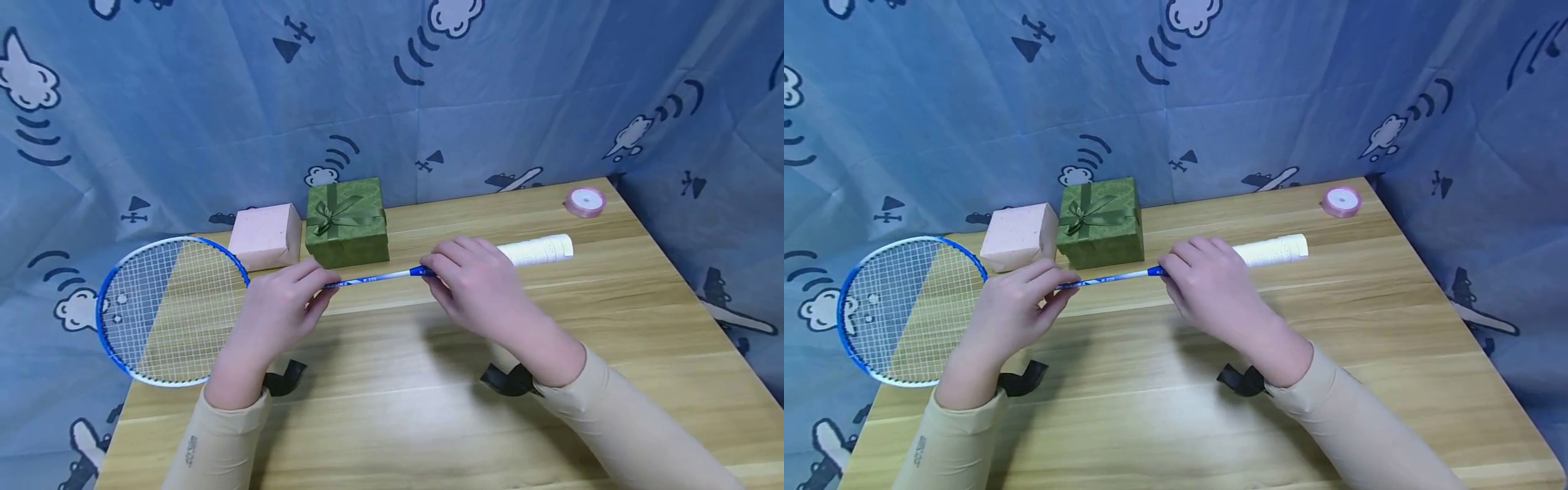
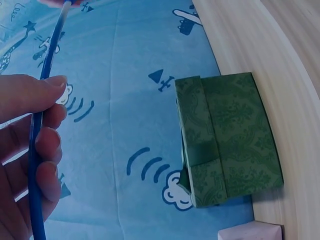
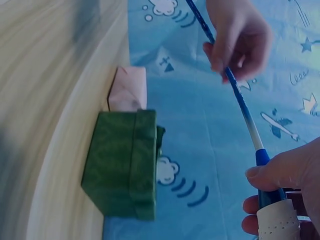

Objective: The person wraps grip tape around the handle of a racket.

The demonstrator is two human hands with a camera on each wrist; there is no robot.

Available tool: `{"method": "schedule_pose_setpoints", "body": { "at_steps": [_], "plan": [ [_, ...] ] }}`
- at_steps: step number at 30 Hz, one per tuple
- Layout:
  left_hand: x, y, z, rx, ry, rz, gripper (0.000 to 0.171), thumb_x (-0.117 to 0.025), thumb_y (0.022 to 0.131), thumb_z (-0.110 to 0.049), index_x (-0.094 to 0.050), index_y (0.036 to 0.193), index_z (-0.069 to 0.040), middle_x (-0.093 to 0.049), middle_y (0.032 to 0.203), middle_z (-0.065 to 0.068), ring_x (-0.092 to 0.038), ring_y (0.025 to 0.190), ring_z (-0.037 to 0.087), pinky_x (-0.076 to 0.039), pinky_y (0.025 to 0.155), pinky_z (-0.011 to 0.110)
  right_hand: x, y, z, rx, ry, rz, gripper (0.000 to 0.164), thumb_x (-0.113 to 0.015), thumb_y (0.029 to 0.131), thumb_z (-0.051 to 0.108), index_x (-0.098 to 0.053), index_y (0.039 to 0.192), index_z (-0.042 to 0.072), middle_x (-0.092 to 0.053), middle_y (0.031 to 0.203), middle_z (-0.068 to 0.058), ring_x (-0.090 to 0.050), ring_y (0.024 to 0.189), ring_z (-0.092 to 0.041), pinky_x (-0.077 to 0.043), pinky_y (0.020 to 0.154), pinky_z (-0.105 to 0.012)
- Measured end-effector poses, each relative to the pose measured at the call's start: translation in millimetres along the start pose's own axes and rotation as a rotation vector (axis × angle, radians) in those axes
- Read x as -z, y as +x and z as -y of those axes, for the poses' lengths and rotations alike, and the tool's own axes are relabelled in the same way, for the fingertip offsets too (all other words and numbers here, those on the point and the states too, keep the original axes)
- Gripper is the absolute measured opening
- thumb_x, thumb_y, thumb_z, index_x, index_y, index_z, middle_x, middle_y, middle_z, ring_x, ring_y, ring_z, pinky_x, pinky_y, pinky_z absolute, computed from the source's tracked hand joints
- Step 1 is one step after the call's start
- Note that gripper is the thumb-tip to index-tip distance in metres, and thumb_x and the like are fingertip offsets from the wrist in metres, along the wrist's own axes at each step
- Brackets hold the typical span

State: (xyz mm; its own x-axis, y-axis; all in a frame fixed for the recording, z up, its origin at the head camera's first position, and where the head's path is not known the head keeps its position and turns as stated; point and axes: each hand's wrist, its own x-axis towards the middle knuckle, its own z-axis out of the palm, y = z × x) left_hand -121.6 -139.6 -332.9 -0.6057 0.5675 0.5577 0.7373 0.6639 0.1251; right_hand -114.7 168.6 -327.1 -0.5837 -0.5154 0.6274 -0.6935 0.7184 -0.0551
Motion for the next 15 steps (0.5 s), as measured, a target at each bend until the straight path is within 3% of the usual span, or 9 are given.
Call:
{"method": "schedule_pose_setpoints", "body": {
  "at_steps": [5,15],
  "plan": [
    [1.8,-0.6,0.3,-0.002,0.018,-0.005,0.010,-0.080,0.090,-0.014,-0.075,0.098,-0.014,-0.068,0.087,-0.004,-0.062,0.063,0.015,-0.048,0.053,0.033,14,-15,-16,-0.026,0.017,-0.007,0.016,-0.081,0.085,0.009,-0.075,0.098,0.005,-0.074,0.093,-0.008,-0.068,0.086,-0.029,-0.056,0.078,-0.046],
    [0.9,-0.6,-3.8,-0.006,0.007,0.029,0.013,-0.083,0.088,-0.014,-0.073,0.095,-0.012,-0.071,0.088,-0.001,-0.068,0.080,0.020,-0.049,0.080,0.040,27,-37,-33,-0.082,0.037,0.059,0.023,-0.088,0.080,0.011,-0.078,0.100,0.006,-0.074,0.095,-0.007,-0.066,0.085,-0.025,-0.056,0.072,-0.043]
  ]
}}
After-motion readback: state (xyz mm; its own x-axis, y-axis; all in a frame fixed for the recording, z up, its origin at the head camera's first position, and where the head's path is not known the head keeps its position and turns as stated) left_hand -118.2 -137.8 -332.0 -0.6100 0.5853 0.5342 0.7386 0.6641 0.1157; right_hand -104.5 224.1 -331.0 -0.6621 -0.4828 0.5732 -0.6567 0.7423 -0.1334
